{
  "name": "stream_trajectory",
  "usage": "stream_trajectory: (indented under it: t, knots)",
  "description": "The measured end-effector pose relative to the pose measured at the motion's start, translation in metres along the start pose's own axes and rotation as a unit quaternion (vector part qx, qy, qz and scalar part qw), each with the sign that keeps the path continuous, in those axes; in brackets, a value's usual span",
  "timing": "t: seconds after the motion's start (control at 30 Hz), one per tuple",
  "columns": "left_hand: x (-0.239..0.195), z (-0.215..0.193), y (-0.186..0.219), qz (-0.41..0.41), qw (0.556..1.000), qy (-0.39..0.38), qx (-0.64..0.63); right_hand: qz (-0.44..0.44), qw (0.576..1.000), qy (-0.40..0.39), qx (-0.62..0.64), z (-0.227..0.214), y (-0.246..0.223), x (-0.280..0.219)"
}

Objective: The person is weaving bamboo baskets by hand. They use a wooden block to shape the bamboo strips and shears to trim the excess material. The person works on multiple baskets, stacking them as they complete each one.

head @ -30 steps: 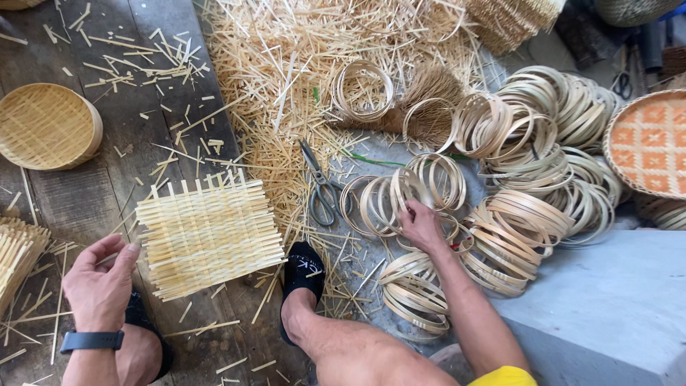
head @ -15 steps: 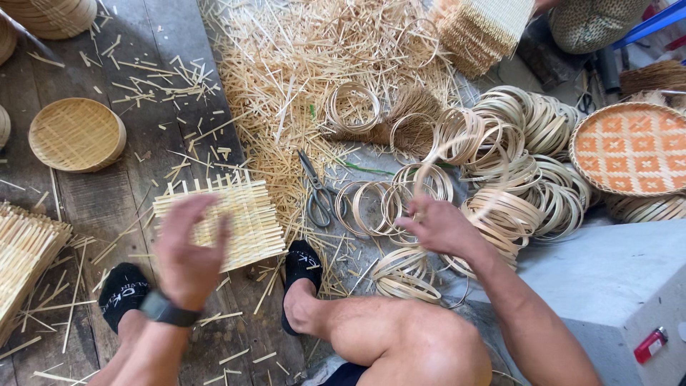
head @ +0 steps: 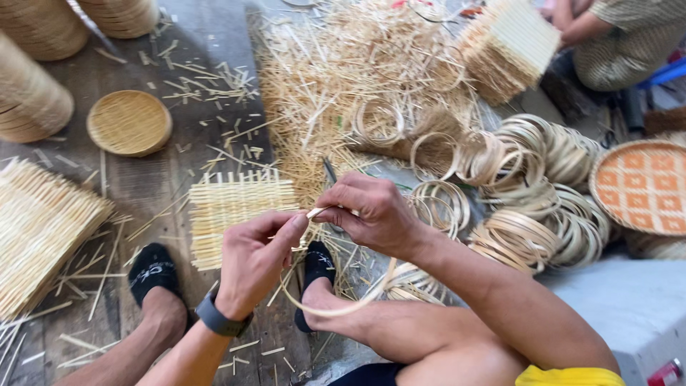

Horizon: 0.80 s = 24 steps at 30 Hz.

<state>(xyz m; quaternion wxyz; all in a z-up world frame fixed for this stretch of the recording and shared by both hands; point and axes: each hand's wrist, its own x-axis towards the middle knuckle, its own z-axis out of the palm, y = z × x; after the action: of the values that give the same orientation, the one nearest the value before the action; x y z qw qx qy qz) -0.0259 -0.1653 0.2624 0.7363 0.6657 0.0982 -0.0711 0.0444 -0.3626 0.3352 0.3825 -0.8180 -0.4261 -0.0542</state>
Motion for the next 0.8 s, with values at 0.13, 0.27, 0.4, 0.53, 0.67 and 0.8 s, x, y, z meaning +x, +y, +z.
stream_trajectory:
  t: [0.13,0.27,0.4,0.53,0.67,0.8]
  knots:
    - [0.028,-0.019,0.007,-0.171,0.971,-0.038,-0.164,-0.067,0.996,-0.005,-0.05,0.034,0.002,0.007]
    - [0.046,-0.02,-0.004,-0.307,0.925,-0.099,-0.198,-0.125,0.985,-0.024,-0.113,0.064,0.002,0.014]
    - [0.044,-0.023,-0.029,-0.259,0.957,-0.068,-0.116,-0.077,0.983,-0.043,-0.16,0.089,0.003,0.006]
    - [0.049,-0.024,-0.043,-0.277,0.944,-0.013,-0.179,-0.066,0.986,-0.031,-0.149,0.103,0.009,0.007]
    - [0.057,-0.034,-0.058,-0.236,0.943,-0.062,-0.227,-0.036,0.993,-0.033,-0.105,0.101,0.027,0.018]
    - [0.071,-0.059,-0.068,-0.143,0.954,-0.02,-0.261,0.404,0.89,0.001,0.211,0.088,0.055,0.017]
